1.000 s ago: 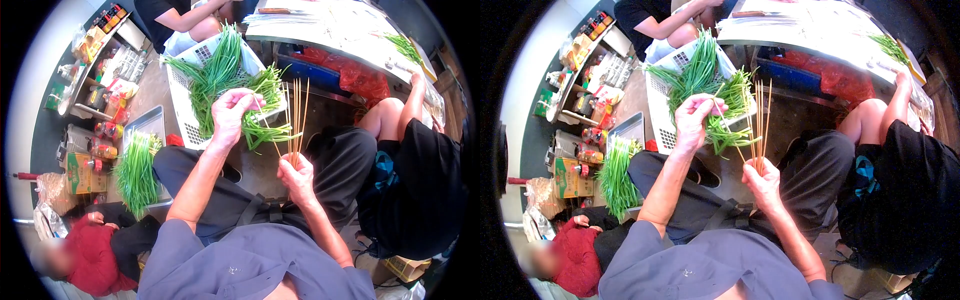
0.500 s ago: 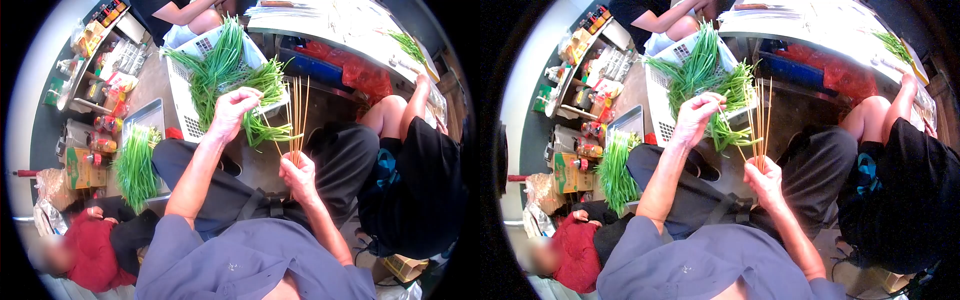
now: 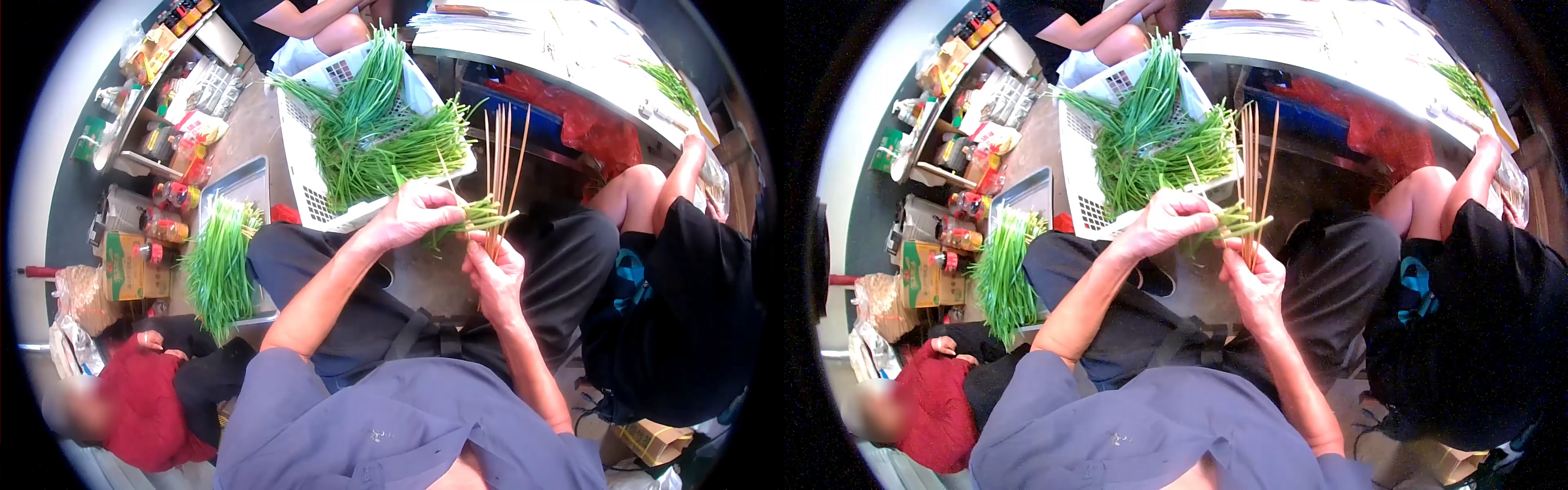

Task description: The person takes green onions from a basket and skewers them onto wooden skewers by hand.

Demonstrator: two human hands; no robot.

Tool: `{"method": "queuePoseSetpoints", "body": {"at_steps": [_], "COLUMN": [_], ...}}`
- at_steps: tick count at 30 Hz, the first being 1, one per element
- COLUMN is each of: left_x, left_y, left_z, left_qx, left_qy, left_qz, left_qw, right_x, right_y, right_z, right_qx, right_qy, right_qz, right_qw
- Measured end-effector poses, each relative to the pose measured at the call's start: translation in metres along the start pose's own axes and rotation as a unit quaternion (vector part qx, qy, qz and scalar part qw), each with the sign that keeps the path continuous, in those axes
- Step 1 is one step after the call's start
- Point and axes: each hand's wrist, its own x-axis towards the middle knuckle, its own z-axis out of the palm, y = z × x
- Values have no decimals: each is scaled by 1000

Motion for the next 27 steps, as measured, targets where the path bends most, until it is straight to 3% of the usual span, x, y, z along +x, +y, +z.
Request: {"method": "queuePoseSetpoints", "body": {"at_steps": [8,10,12,16,24,27], "left_x": [-3,-2,14,64,118,114], "left_y": [-12,-4,2,-44,-83,-83], "left_z": [18,4,-21,-76,-93,-95], "left_qx": [-63,11,49,200,363,358], "left_qy": [-24,-54,17,258,203,229], "left_qz": [-36,-52,52,51,124,130], "left_qw": [997,997,997,944,901,896], "right_x": [0,5,8,13,10,12], "right_y": [17,14,14,13,18,19], "right_z": [-11,-15,-20,-20,-23,-24], "right_qx": [21,19,27,30,52,67], "right_qy": [18,15,12,21,40,32], "right_qz": [19,27,39,29,59,48], "right_qw": [999,999,999,999,996,996]}}
